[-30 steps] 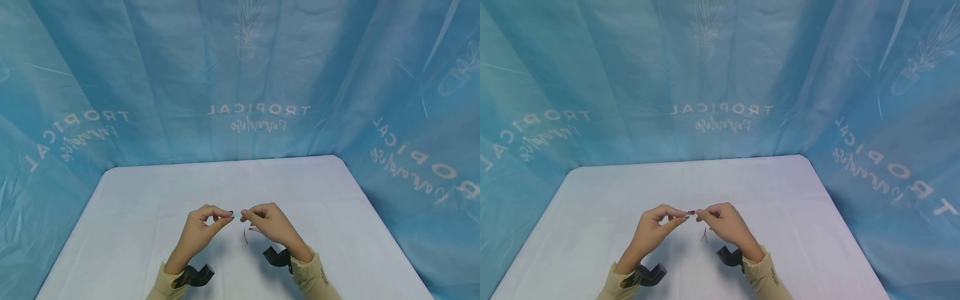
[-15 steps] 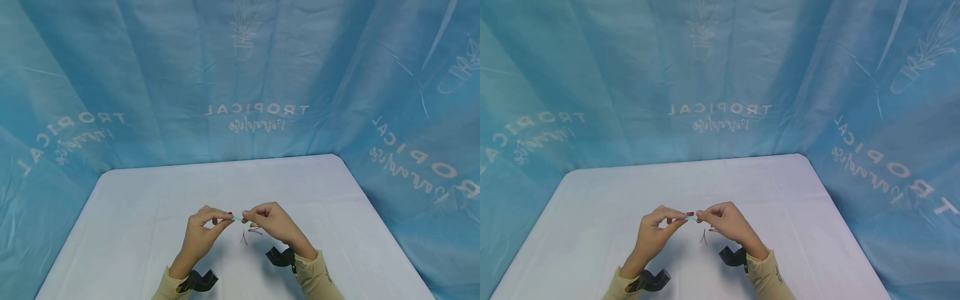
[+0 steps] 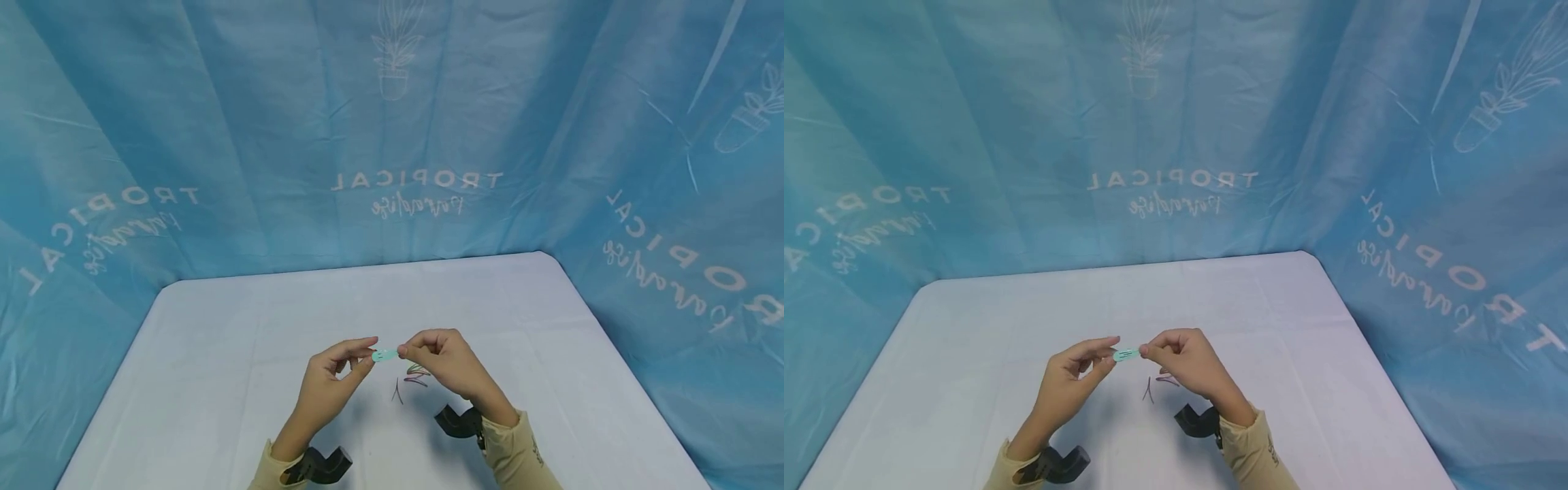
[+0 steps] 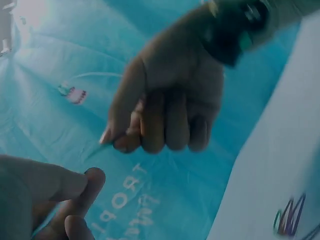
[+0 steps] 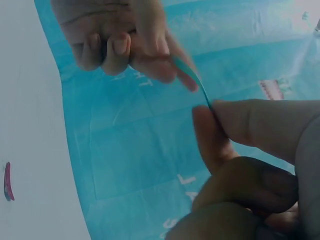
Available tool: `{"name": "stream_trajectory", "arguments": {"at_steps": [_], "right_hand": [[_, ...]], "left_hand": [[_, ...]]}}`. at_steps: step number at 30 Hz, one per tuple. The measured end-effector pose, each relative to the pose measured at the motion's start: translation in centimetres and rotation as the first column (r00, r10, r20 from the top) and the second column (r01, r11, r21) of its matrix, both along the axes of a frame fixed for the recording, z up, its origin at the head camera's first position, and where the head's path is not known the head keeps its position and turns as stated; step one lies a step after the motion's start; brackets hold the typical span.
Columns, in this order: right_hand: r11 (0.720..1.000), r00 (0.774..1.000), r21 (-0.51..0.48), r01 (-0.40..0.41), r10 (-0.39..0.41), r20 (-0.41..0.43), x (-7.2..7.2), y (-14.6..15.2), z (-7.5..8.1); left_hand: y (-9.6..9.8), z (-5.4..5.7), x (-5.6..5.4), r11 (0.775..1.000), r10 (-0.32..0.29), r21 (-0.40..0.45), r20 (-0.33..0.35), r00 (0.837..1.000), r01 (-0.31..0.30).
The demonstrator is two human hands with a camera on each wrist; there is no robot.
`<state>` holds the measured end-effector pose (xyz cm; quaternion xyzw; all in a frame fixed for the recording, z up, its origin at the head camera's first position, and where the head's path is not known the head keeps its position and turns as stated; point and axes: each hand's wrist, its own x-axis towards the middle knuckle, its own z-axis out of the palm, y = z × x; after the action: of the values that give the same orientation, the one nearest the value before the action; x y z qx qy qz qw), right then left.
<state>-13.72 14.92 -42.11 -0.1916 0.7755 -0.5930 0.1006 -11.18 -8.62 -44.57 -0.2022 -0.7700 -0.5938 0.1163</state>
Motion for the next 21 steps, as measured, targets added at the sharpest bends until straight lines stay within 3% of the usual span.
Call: {"name": "stream_trajectory", "arguments": {"at_steps": [2,4,6,10,14,21], "right_hand": [[1.000,0.999,-0.020,0.022,-0.023,-0.030,0.0,0.0,-0.1],[0.999,0.997,-0.039,0.037,-0.039,-0.059,0.0,0.0,-0.1],[0.997,0.995,-0.059,0.043,-0.048,-0.087,0.1,-0.1,0.0],[0.995,0.984,-0.081,0.066,-0.079,-0.163,0.6,-0.8,0.3],[0.987,0.951,-0.076,0.141,-0.156,-0.266,1.0,-1.5,0.5],[0.979,0.874,-0.087,0.185,-0.205,-0.441,1.6,-2.0,0.4]], "left_hand": [[0.1,0.1,0.1,0.996,-0.059,0.078,0.110,0.992,0.051],[0.2,0.2,0.2,0.987,-0.091,0.147,0.190,0.977,0.063],[0.4,0.4,0.2,0.982,-0.082,0.186,0.253,0.964,0.035],[0.5,0.6,0.3,0.978,0.006,0.197,0.330,0.944,-0.075],[0.7,0.7,0.3,0.973,0.082,0.180,0.315,0.945,-0.144],[0.8,0.9,0.7,0.970,0.178,0.140,0.163,0.971,-0.201]]}}
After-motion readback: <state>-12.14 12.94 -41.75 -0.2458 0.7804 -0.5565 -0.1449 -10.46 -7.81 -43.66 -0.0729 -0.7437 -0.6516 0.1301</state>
